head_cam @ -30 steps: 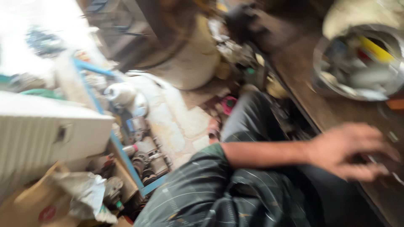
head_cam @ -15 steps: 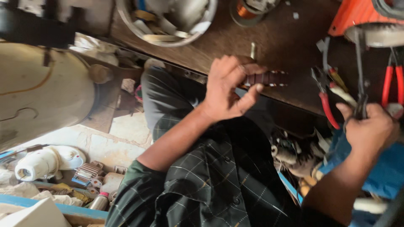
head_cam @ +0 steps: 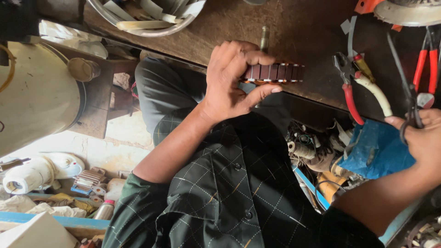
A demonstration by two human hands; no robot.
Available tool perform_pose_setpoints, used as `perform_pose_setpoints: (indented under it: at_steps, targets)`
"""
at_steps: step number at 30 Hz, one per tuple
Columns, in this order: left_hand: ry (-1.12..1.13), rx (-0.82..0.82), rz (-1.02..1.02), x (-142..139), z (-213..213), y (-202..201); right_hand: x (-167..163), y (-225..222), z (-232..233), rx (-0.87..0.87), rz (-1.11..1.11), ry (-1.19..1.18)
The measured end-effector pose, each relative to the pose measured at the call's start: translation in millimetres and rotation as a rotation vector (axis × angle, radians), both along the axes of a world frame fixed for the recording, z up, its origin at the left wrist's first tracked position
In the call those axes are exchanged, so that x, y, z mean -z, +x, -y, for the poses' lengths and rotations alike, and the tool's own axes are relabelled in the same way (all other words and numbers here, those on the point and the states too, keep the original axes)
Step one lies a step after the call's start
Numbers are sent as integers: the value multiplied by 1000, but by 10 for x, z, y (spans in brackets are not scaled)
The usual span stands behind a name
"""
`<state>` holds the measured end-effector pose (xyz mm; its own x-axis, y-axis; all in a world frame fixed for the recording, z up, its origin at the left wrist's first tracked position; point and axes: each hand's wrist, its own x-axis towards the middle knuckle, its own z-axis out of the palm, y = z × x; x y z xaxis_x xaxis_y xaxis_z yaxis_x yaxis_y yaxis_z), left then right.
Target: The person insulates the slots of a motor armature by cutting small white strips and inserting them between copper windings. They use scissors to cut the strips and a screwdriver to press them into place, repeating the process across multiple slots.
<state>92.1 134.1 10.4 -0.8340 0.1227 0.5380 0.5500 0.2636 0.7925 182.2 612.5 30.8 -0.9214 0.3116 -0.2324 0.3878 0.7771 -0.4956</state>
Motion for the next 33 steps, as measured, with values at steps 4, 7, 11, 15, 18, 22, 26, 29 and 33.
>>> perform_pose_setpoints:
  at_steps: [4, 7, 11, 15, 18, 22, 26, 29, 33]
  targets:
    - [-2, 33, 24, -9, -4, -32, 69, -72, -108, -73, -87, -27]
    - [-10, 41, 31, -44, -31, -54, 89, -168, -120, -78, -110, -122]
    - [-61, 58, 51, -106, -47, -79, 65, -251, -133, -133, -14, 5]
    - [-57, 102, 9, -143, -58, -86, 110, -230, -242, -127, -66, -27]
    - [-40, 108, 13, -141, -128, -88, 93, -184, -345, -91, -33, -56]
    - [-22, 104, 56, -130, -206, -57, -103, -92, -323, -171, -51, 120]
    - [9, 108, 74, -113, -234, -12, -225, -133, 59, -133, -230, 194]
    - [8, 88, 70, -97, -233, 33, -54, -378, 272, -221, -233, 131]
    - [-7, 79, 78, -73, -199, 69, 217, -721, 261, -342, -111, 73]
